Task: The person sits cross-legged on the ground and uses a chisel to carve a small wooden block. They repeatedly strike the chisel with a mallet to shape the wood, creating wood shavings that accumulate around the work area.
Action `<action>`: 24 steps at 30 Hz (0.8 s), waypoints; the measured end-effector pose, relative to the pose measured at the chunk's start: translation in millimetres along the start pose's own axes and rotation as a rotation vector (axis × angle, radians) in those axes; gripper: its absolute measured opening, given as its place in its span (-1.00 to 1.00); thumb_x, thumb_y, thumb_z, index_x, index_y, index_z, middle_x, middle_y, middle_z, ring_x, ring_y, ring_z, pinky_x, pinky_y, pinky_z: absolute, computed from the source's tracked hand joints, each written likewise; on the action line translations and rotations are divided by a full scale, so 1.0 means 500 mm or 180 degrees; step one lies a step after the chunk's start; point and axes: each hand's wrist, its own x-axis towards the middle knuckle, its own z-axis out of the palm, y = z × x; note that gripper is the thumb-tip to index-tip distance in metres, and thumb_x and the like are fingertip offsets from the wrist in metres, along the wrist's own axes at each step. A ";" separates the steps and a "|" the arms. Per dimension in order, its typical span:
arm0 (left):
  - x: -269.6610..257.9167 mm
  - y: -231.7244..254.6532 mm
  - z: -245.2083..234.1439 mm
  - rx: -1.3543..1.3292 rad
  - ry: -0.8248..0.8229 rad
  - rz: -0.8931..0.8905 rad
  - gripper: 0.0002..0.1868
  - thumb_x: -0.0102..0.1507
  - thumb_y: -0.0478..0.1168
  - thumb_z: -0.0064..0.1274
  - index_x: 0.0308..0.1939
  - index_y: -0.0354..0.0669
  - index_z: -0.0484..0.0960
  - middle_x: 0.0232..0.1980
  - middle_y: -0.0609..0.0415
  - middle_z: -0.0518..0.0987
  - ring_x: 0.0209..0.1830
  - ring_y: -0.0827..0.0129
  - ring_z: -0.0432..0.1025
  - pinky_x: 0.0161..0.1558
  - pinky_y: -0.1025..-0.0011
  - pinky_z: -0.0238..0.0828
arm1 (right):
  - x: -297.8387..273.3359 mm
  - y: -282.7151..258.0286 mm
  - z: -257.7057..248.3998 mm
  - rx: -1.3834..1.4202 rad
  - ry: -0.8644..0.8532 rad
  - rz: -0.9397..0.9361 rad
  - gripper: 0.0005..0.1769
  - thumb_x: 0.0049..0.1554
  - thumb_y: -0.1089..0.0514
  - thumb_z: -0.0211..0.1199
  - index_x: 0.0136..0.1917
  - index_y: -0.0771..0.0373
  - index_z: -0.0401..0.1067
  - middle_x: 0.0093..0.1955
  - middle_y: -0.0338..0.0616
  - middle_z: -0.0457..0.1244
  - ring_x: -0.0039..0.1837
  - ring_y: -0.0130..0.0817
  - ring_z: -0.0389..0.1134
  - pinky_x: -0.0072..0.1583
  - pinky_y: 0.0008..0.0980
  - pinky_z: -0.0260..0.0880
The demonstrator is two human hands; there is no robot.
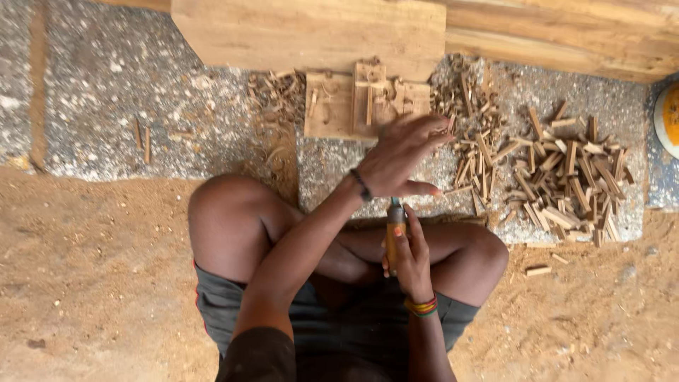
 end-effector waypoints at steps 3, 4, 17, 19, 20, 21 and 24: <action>0.006 0.036 0.037 -0.0403 -0.0411 0.0312 -0.02 0.21 0.51 -0.07 0.48 -0.04 0.23 0.40 -0.16 0.41 0.41 0.01 0.33 0.45 -0.08 0.09 | -0.015 -0.018 -0.006 -0.0240 -0.0112 0.0120 -0.32 0.31 0.05 -0.03 0.64 0.19 -0.04 -0.28 -0.07 0.26 -0.43 -0.46 0.23 -0.45 -0.48 0.24; 0.003 0.043 0.045 -0.0602 -0.0905 0.0054 -0.01 0.19 0.51 -0.08 0.50 -0.02 0.22 0.34 -0.14 0.46 0.34 0.04 0.38 0.39 0.00 0.22 | -0.015 -0.025 -0.008 -0.0252 -0.0126 0.0147 -0.33 0.31 0.05 -0.04 0.64 0.20 -0.03 -0.28 -0.08 0.26 -0.43 -0.46 0.23 -0.45 -0.48 0.24; -0.029 0.002 0.092 -0.0371 -0.0139 0.0532 -0.29 0.35 0.38 -0.08 0.31 -0.06 0.41 0.20 -0.04 0.64 0.18 0.18 0.52 0.35 0.13 0.38 | -0.008 -0.043 0.004 -0.0349 -0.0027 0.0295 -0.34 0.31 0.09 -0.11 0.63 0.24 -0.02 -0.31 -0.09 0.26 -0.45 -0.46 0.23 -0.47 -0.47 0.23; -0.029 -0.001 0.095 -0.0273 0.0057 0.0644 -0.28 0.33 0.39 -0.09 0.32 -0.04 0.40 0.17 -0.01 0.65 0.13 0.21 0.55 0.31 0.13 0.43 | -0.004 -0.046 0.006 -0.0411 -0.0046 0.0291 -0.34 0.30 0.09 -0.12 0.63 0.24 -0.04 -0.29 -0.09 0.27 -0.44 -0.47 0.24 -0.47 -0.46 0.24; -0.029 -0.003 0.096 -0.0221 0.0156 0.0702 -0.28 0.33 0.40 -0.09 0.32 -0.02 0.39 0.15 0.00 0.66 0.11 0.23 0.56 0.28 0.14 0.46 | -0.002 -0.048 0.007 -0.0419 -0.0077 0.0249 -0.33 0.31 0.10 -0.11 0.64 0.24 -0.05 -0.29 -0.08 0.27 -0.44 -0.47 0.24 -0.47 -0.47 0.24; -0.028 -0.004 0.098 -0.0335 -0.0027 0.0566 -0.27 0.33 0.39 -0.09 0.33 -0.05 0.39 0.11 -0.02 0.67 0.02 0.23 0.58 0.17 0.17 0.51 | -0.003 -0.048 0.006 -0.0430 -0.0104 0.0217 -0.33 0.31 0.10 -0.10 0.64 0.25 -0.06 -0.29 -0.07 0.27 -0.44 -0.47 0.24 -0.47 -0.47 0.24; -0.034 -0.002 0.096 -0.0670 -0.0392 0.0180 -0.26 0.33 0.38 -0.08 0.35 -0.07 0.37 -0.06 -0.02 0.72 -0.22 0.25 0.63 -0.13 0.25 0.61 | 0.001 -0.047 0.000 -0.0579 -0.0073 0.0400 -0.34 0.30 0.13 -0.14 0.64 0.22 -0.07 -0.28 -0.08 0.27 -0.44 -0.46 0.24 -0.47 -0.44 0.26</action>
